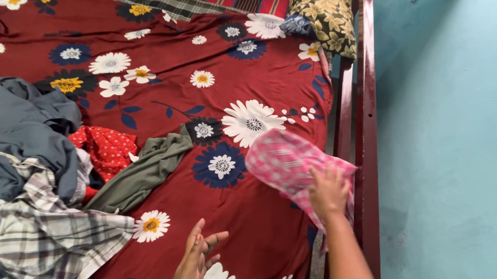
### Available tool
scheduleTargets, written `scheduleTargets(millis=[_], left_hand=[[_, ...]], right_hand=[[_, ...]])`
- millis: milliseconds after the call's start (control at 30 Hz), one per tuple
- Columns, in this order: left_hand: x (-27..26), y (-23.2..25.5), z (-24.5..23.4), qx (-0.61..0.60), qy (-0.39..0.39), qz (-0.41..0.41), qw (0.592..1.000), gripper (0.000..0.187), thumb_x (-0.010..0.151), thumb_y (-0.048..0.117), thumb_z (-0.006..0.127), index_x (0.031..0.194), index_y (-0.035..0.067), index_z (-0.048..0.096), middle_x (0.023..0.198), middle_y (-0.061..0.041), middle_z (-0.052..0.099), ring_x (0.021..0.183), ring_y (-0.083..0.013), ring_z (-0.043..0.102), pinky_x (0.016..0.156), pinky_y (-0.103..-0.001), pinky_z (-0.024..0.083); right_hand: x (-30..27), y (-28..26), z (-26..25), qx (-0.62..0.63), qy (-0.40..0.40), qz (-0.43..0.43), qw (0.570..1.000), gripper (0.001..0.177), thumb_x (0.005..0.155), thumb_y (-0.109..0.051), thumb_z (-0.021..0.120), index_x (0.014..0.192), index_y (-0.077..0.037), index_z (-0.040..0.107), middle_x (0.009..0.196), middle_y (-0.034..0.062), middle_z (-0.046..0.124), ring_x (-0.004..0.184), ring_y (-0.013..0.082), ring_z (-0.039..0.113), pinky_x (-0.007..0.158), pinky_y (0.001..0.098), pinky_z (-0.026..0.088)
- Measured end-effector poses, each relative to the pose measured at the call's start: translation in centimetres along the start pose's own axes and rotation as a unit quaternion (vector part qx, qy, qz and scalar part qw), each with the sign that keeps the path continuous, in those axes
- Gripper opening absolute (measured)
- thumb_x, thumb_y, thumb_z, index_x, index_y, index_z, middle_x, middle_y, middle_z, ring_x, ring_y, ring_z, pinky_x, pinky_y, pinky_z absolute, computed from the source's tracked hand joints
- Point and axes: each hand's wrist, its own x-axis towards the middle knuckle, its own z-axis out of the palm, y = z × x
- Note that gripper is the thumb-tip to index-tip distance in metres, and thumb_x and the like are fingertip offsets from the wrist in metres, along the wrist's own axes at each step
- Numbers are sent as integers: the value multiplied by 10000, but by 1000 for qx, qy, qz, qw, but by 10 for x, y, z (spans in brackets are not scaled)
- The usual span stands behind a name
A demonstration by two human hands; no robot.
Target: The person picks up various items of clothing from a basket on the floor, including a green dress and several pink and floral garments, and places them onto a bed one by one.
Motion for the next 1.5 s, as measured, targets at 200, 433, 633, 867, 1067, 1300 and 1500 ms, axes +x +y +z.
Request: scheduleTargets(millis=[200, 433, 633, 867, 1067, 1300, 1500], left_hand=[[23, -4, 12, 50, 2, -73, 996, 760, 965, 586, 220, 1621, 226, 86, 1498, -146, 564, 1513, -268, 368, 1172, -487, 307], [19, 5, 27, 72, -26, -68, 995, 782, 959, 605, 231, 1620, 214, 86, 1493, -155, 569, 1506, -278, 388, 1170, -488, 324], [-4, 6, 18, 51, -90, -67, 992, 818, 947, 625, 277, 1624, 207, 89, 1490, -168, 567, 1485, -273, 425, 1141, -493, 357], [-69, -1, -24, 71, -205, -95, 971, 799, 967, 615, 285, 1619, 193, 99, 1469, -184, 605, 1440, -257, 488, 1136, -469, 363], [-135, -5, -62, 18, -282, -134, 950, 804, 953, 656, 247, 1625, 216, 193, 1520, -163, 542, 1450, -274, 442, 1155, -482, 278], [-227, 8, -56, -12, -356, -211, 910, 963, 848, 813, 183, 1620, 240, 234, 1609, -129, 436, 1451, -260, 416, 1142, -477, 296], [-294, -25, -28, -4, -418, -273, 867, 986, 842, 827, 188, 1610, 212, 256, 1582, -142, 461, 1424, -272, 434, 1103, -467, 350]], right_hand=[[-23, -24, 37, 22, -279, 38, 959, 1014, 877, -650, 692, 1647, -369, 95, 1729, 158, -97, 1580, 410, -22, 1225, 680, 88], [-79, -9, 73, 243, -139, 101, 955, 893, 831, -543, 756, 1574, -277, 338, 1714, 128, 51, 1590, 314, 33, 1252, 497, 160], [-183, -5, 87, 588, 28, 142, 796, 584, 843, -293, 781, 1377, -110, 631, 1661, 173, 291, 1549, 272, 277, 1217, 410, 262], [-340, -49, 40, 711, 160, 253, 636, 423, 898, -207, 738, 1287, -43, 713, 1400, 258, 656, 1313, 302, 596, 1102, 379, 447], [-475, -119, -17, 790, 241, 224, 518, 662, 936, -535, 534, 1401, -64, 563, 1448, 192, 616, 1301, 296, 611, 1022, 453, 508], [-601, -171, -68, 872, 309, 176, 337, 889, 932, -729, 318, 1501, -52, 403, 1497, 272, 503, 1351, 370, 497, 1056, 513, 429], [-702, -186, -63, 864, 364, 186, 295, 910, 930, -748, 288, 1501, -48, 396, 1479, 292, 512, 1340, 376, 517, 1044, 505, 446]])
